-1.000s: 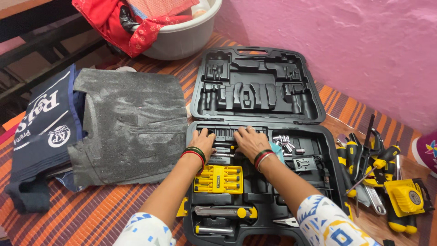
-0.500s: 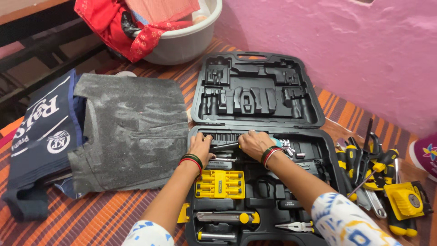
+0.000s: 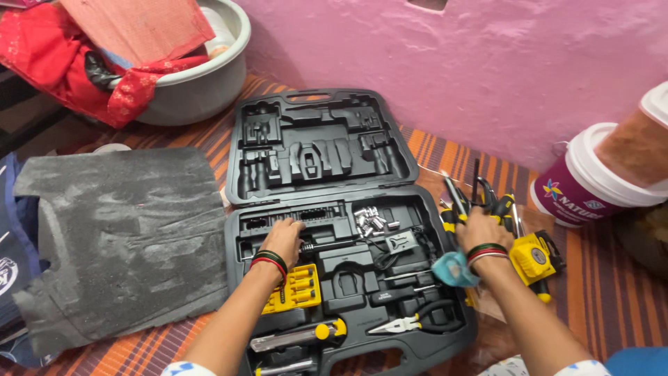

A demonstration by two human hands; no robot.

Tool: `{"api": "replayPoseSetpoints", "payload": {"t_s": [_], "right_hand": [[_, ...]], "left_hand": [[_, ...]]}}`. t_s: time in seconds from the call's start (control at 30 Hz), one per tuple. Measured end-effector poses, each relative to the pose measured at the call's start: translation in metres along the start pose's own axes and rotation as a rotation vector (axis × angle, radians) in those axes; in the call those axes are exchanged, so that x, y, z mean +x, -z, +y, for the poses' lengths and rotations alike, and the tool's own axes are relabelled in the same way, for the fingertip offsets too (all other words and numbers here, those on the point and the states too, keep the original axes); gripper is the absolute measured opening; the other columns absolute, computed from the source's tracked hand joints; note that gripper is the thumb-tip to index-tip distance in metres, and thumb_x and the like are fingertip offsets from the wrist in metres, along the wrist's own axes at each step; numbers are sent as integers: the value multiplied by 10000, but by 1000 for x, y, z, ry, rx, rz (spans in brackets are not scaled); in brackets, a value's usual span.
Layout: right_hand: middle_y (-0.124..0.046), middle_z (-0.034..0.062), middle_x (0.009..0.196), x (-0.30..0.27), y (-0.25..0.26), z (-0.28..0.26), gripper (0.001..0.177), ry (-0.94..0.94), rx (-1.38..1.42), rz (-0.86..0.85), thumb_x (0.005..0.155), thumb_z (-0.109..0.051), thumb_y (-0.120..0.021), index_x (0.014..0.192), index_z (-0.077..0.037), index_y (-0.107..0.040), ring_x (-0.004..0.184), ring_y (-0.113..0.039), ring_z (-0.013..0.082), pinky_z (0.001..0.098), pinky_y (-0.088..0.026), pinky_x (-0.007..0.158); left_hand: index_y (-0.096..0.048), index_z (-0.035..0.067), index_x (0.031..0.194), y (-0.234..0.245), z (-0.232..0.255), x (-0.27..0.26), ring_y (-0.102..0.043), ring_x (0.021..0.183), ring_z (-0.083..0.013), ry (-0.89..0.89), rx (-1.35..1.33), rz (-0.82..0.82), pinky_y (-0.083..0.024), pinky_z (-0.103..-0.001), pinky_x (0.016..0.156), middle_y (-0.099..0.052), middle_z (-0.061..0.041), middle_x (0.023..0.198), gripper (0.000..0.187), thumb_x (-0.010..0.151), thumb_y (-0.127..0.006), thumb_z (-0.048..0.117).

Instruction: The person opens a black tool kit and systematically removes various tools, including screwdrivers, pliers, and wrenches, placing them on the floor. They then wipe the interior of the kit with a cloth and begin placing the tools back into their designated slots.

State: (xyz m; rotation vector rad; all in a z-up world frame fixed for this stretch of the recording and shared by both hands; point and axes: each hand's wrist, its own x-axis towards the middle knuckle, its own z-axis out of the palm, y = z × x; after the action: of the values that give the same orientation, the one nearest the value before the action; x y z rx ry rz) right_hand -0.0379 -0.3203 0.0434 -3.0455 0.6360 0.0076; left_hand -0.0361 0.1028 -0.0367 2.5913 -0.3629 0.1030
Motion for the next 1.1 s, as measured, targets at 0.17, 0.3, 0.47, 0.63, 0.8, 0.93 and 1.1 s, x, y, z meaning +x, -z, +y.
{"api": "replayPoseSetpoints", "payload": {"t_s": [0.17,0.3,0.47,0.63,0.8,0.93,1.1], "right_hand": [[-713,242,1139,-1,-7,43,451,-24,-39,24,883,-409,-710,1196,-85,-673,1071,-696,440,555,-552,886],[-678,164,1174,-31,5,22,318,210,-59,291,920,-349,-677,1124,-105,-685,1082,-680,381,511,-576,831],[-713,73,1107,-68,2,-68,233,561,167,106,918,-325,-629,1079,-166,-685,1059,-675,300,490,-578,807],[-661,131,1207,-101,-41,-150,685,705,151,-45,869,-593,-652,1309,-80,-538,1143,-624,333,464,-550,886],[-618,175,1185,-114,-63,-164,888,575,194,-5,755,-620,-733,1361,-26,-470,1120,-596,392,471,-545,869],[-581,175,1161,-114,-61,-161,815,550,228,16,732,-621,-769,1232,-24,-529,1121,-581,392,471,-542,869],[-562,155,1151,-114,-55,-158,726,516,235,-16,711,-623,-789,1112,-56,-579,1122,-577,373,472,-534,874]], "left_hand": [[-672,84,1165,-20,21,2,-602,1151,-351,100,42,-141,-497,-448,1001,-667,-128,1176,350,831,-751,150],[-628,72,1199,-31,24,1,-568,1187,-335,60,241,-258,-458,-460,1028,-645,-121,1205,429,894,-732,356],[-581,75,1265,-35,21,1,-496,1266,-312,88,168,-217,-349,-480,1107,-613,-108,1268,563,869,-738,443],[-542,73,1318,-30,22,0,-436,1351,-283,169,165,-384,-221,-567,1164,-587,-108,1347,746,807,-771,566],[-562,57,1312,-23,29,5,-409,1385,-304,150,227,-415,-116,-638,1196,-611,-114,1354,785,789,-776,603],[-596,56,1298,-9,34,6,-390,1379,-351,141,277,-431,-101,-658,1189,-646,-121,1314,794,782,-763,636],[-630,71,1269,8,46,11,-349,1386,-371,168,302,-519,-104,-631,1174,-663,-122,1278,803,760,-782,673]]}}
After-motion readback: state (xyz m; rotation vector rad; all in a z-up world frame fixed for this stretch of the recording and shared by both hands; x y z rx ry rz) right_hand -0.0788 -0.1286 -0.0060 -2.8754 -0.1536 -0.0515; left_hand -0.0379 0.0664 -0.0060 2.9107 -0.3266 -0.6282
